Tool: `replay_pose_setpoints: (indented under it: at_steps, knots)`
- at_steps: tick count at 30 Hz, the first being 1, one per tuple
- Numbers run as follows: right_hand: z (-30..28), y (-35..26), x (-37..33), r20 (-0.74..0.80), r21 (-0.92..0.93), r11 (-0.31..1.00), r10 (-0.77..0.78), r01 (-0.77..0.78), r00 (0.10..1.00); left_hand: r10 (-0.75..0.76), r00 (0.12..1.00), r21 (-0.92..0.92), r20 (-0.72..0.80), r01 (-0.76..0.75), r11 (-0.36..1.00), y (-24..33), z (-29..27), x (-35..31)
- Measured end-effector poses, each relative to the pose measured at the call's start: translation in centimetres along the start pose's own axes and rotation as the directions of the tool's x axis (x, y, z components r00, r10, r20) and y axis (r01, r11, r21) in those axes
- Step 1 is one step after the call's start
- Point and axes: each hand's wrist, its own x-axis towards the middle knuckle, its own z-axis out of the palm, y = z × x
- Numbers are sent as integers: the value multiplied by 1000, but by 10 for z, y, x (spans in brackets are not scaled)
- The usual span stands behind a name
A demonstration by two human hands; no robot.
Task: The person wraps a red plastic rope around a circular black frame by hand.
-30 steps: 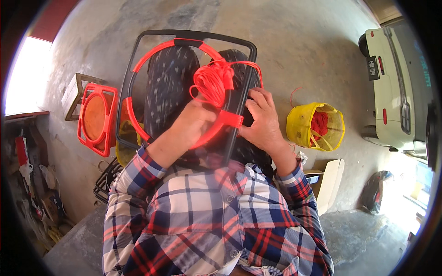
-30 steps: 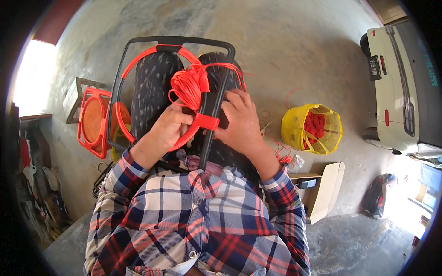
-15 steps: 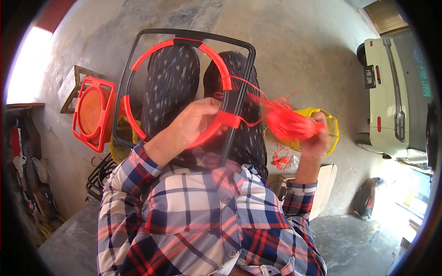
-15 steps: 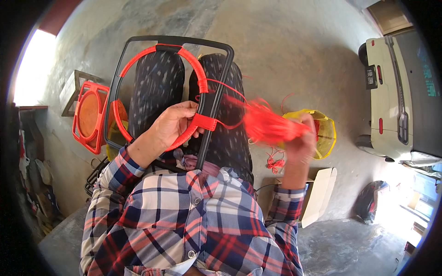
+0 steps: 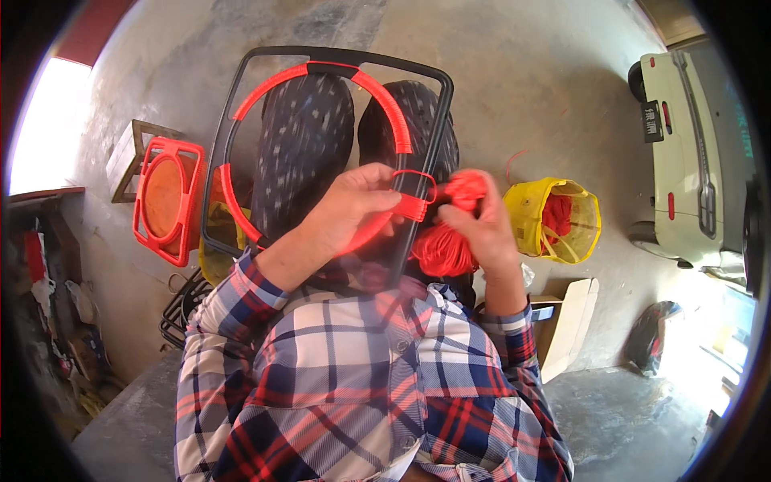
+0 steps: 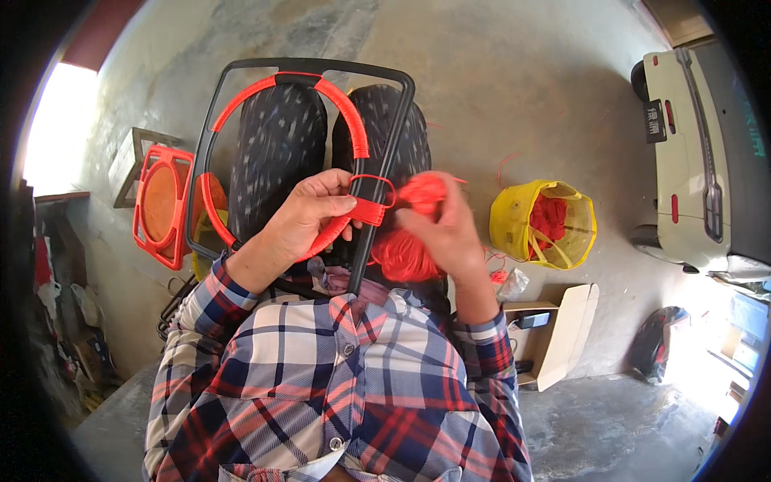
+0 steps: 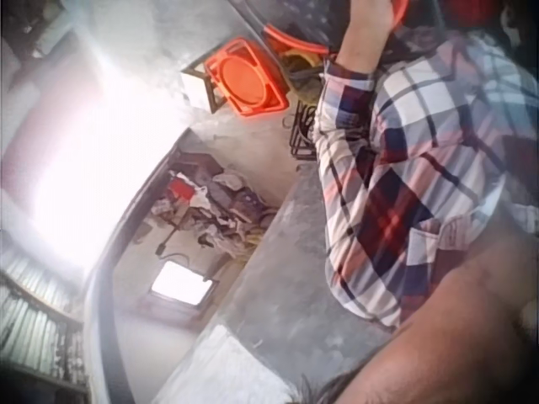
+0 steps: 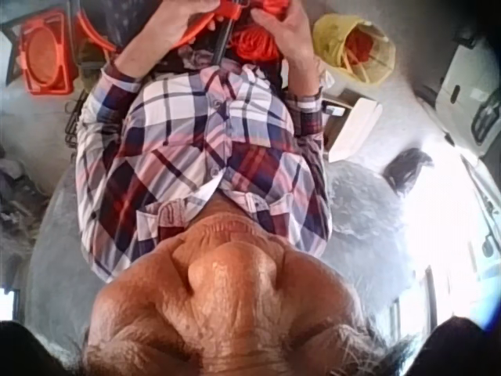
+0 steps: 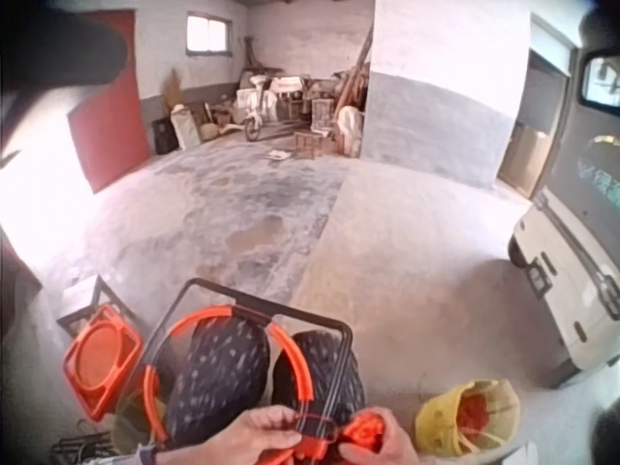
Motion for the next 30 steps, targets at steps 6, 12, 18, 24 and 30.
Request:
replay_pose_setpoints:
  at_steps: [6, 12, 18, 24, 30]
  knots:
    - [-10, -20, 0, -14, 290, 951, 116, -107, 993, -87, 992, 117, -93, 98, 988, 5, -1, -4]
    - [-38, -23, -14, -69, 418, 908, 52, -18, 996, -47, 979, 157, -200, 79, 984, 0, 2, 0]
    - [-268, 16, -63, -779, 82, 987, -25, 141, 626, -57, 996, -67, -64, 53, 996, 4, -5, -2]
    - [-311, 40, -114, -812, 344, 855, 64, 388, 580, -47, 999, -126, -14, 45, 991, 1, -4, 3]
    - [-81, 1, -48, 28, 128, 991, 38, -41, 999, 1, 999, -308, 51, 15, 951, 1, -2, 4]
